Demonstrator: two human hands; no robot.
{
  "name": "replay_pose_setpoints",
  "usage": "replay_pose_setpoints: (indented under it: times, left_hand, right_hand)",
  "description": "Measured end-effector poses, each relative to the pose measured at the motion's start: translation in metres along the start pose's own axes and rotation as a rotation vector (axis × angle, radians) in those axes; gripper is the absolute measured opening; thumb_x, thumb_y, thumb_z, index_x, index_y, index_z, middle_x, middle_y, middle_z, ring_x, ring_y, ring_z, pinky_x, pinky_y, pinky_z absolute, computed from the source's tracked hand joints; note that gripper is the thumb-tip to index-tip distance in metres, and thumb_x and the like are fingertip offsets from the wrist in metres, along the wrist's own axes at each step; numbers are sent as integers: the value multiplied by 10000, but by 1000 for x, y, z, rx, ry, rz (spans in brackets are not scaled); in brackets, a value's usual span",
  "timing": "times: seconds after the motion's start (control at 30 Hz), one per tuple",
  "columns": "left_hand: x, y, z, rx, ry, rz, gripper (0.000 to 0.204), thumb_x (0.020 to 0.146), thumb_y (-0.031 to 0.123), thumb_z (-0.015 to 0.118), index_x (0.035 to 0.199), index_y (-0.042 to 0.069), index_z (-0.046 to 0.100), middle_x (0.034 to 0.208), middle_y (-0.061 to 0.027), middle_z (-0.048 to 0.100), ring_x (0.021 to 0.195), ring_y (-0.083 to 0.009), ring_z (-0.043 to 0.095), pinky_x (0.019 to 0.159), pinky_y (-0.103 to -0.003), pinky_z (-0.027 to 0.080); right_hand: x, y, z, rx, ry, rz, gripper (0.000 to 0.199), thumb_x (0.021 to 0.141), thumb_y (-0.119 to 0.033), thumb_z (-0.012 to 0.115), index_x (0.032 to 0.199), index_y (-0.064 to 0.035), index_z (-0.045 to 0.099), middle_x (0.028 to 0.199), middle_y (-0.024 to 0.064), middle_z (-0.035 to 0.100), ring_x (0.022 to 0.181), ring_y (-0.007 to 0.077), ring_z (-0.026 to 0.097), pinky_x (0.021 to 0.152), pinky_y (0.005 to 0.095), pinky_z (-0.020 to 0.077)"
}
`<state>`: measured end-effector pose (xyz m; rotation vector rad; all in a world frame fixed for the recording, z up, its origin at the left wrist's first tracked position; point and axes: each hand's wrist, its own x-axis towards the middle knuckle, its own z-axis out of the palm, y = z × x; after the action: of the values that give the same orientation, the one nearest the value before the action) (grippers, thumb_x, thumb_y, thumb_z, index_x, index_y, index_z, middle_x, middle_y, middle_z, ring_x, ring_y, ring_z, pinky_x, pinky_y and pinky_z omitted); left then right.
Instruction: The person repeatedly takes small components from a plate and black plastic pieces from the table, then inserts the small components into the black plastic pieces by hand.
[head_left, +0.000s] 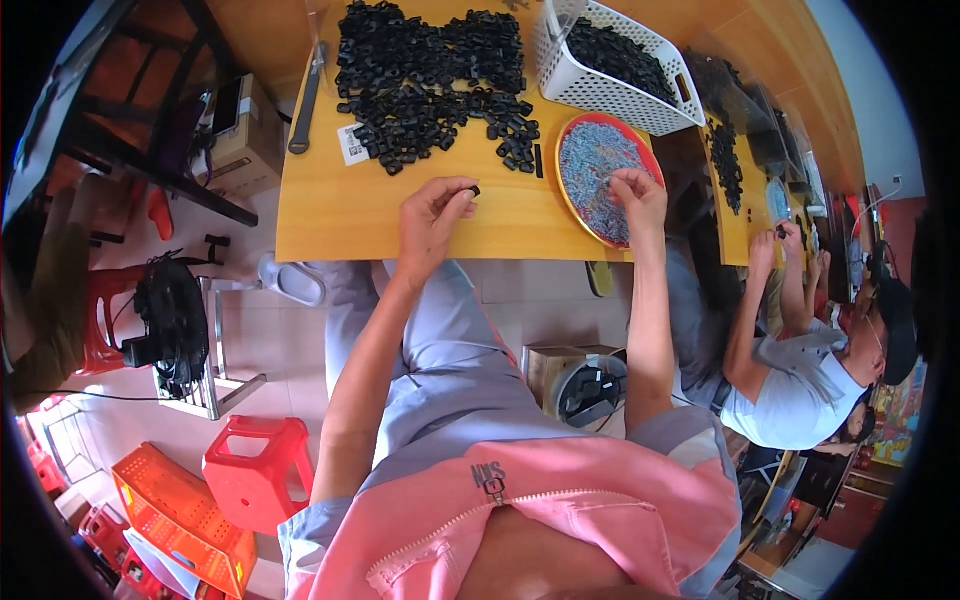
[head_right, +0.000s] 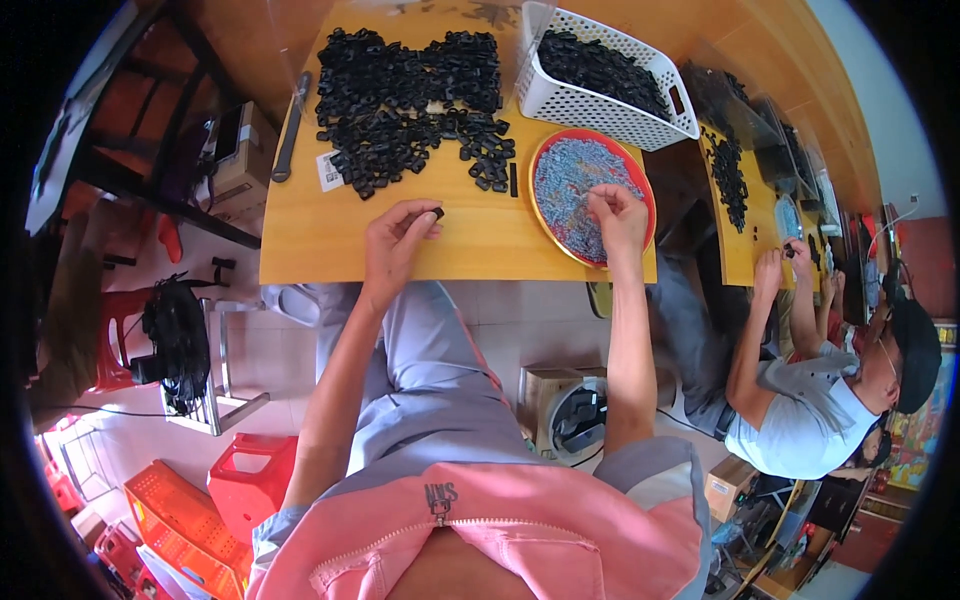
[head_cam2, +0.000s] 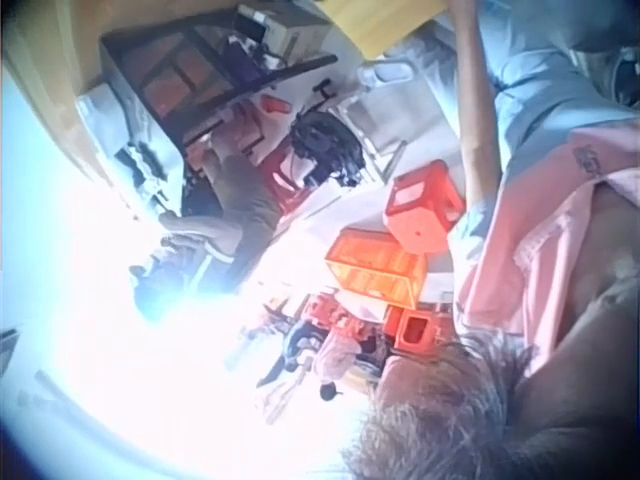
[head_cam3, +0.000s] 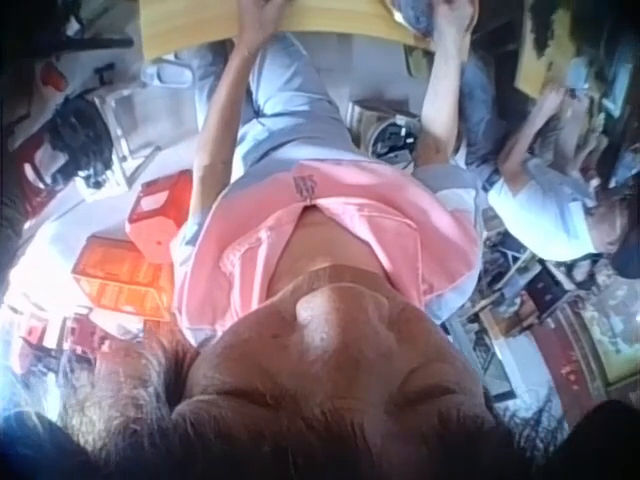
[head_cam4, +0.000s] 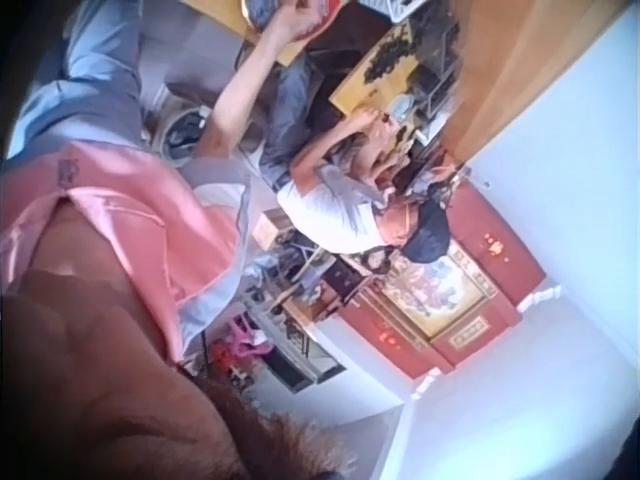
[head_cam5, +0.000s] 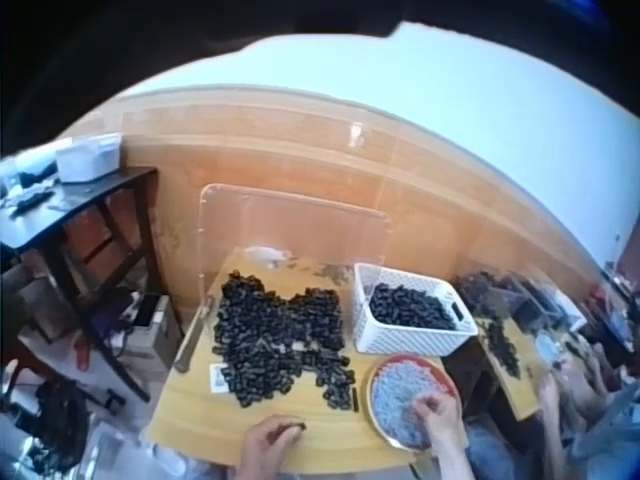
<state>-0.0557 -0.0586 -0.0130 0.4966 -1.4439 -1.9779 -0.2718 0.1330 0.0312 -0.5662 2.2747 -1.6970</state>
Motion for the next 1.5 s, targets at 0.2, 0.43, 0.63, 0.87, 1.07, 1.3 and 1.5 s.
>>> replay_pose_setpoints:
  times: [0.2,0.43,0.63,0.87,1.07,1.3,1.5]
  left_hand:
    - [0,2,-3,18,-56,1,191,885,68,520,1046,17,611,858,-32,579,670,-71,536,630,-193,463]
    - [1,2,-1,29,-51,3,179,882,56,516,1017,8,622,845,-26,574,670,-67,529,616,-191,454]
    - [1,2,0,29,-55,9,171,876,50,522,1003,4,626,829,-26,568,669,-70,531,612,-190,455]
    - [1,-1,-1,40,-56,15,166,875,53,525,997,1,625,826,-28,569,667,-73,539,608,-192,460]
    - [1,0,-1,47,-44,17,166,875,57,524,995,-2,624,821,-28,569,665,-74,539,611,-194,460]
    - [0,-1,-1,60,-39,31,170,876,67,523,993,-5,623,813,-28,567,663,-78,540,608,-195,456]
    - [0,-2,-1,60,-33,23,169,876,69,523,990,-6,623,813,-31,569,655,-76,540,609,-193,457]
  right_hand:
    - [3,-3,6,-186,-22,-9,83,819,-80,596,834,1,609,636,16,580,541,64,525,486,194,416]
    - [3,1,2,-37,-53,-42,46,798,1,564,823,17,600,666,30,586,580,60,523,519,189,405]
    - [5,11,-2,-211,-19,-167,58,799,-31,585,850,-10,600,717,-7,566,599,52,488,551,180,392]
    - [1,2,2,-6,-16,6,104,839,-112,590,828,-10,608,707,16,594,629,75,563,539,191,432]
    - [3,-2,0,66,11,60,116,852,-136,579,864,-23,603,695,17,589,565,88,573,470,195,413]
    - [2,-1,-6,232,16,185,127,828,-159,624,871,-42,602,636,4,560,473,71,529,409,184,394]
    - [4,2,-10,361,-17,219,110,815,-128,636,868,-40,597,672,26,584,521,98,575,450,196,460]
